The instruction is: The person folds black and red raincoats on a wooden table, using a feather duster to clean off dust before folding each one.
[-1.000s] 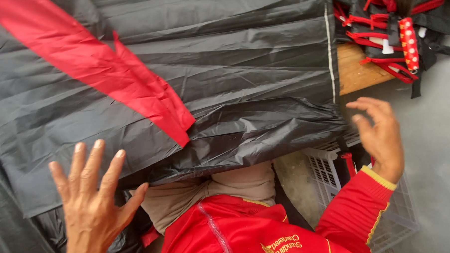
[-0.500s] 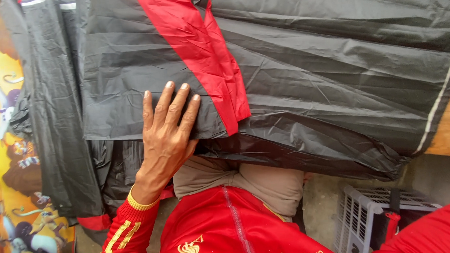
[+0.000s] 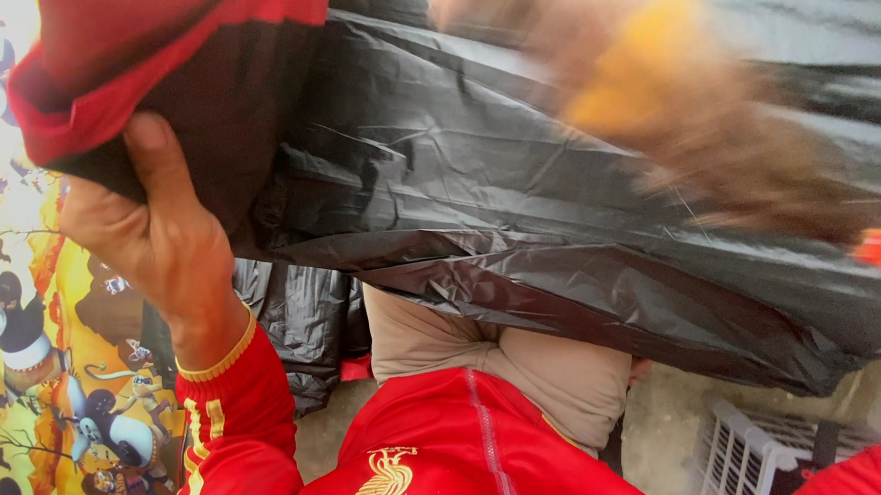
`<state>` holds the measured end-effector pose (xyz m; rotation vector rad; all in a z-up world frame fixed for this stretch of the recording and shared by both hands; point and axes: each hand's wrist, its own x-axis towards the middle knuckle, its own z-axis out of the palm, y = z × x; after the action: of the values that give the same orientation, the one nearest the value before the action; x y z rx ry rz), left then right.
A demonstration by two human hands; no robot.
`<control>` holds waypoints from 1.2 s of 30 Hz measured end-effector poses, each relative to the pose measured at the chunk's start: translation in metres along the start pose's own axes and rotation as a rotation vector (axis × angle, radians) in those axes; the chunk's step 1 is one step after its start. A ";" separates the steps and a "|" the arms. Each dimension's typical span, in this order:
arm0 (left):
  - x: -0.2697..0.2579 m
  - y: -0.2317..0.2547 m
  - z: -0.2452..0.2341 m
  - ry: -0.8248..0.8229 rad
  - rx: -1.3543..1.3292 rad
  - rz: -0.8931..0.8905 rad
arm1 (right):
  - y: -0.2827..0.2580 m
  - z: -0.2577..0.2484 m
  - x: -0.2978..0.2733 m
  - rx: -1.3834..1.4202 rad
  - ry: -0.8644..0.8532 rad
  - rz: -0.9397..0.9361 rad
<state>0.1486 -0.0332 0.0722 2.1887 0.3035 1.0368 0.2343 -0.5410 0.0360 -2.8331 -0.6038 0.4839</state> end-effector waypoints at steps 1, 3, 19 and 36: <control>0.003 0.007 -0.002 0.019 0.005 0.003 | -0.011 -0.005 0.013 0.062 -0.018 -0.035; 0.012 0.022 -0.005 -0.026 -0.116 -0.012 | -0.043 -0.011 0.035 0.182 -0.047 -0.108; -0.045 0.010 0.031 -0.588 -0.095 0.515 | -0.075 -0.044 0.221 -0.369 0.642 -0.040; -0.089 -0.028 0.046 -0.778 0.332 0.536 | -0.206 -0.024 0.266 -0.254 0.060 -0.208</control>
<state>0.1274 -0.0769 -0.0199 2.8609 -0.5255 0.3108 0.3978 -0.2461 0.0400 -2.9573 -0.9989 0.3037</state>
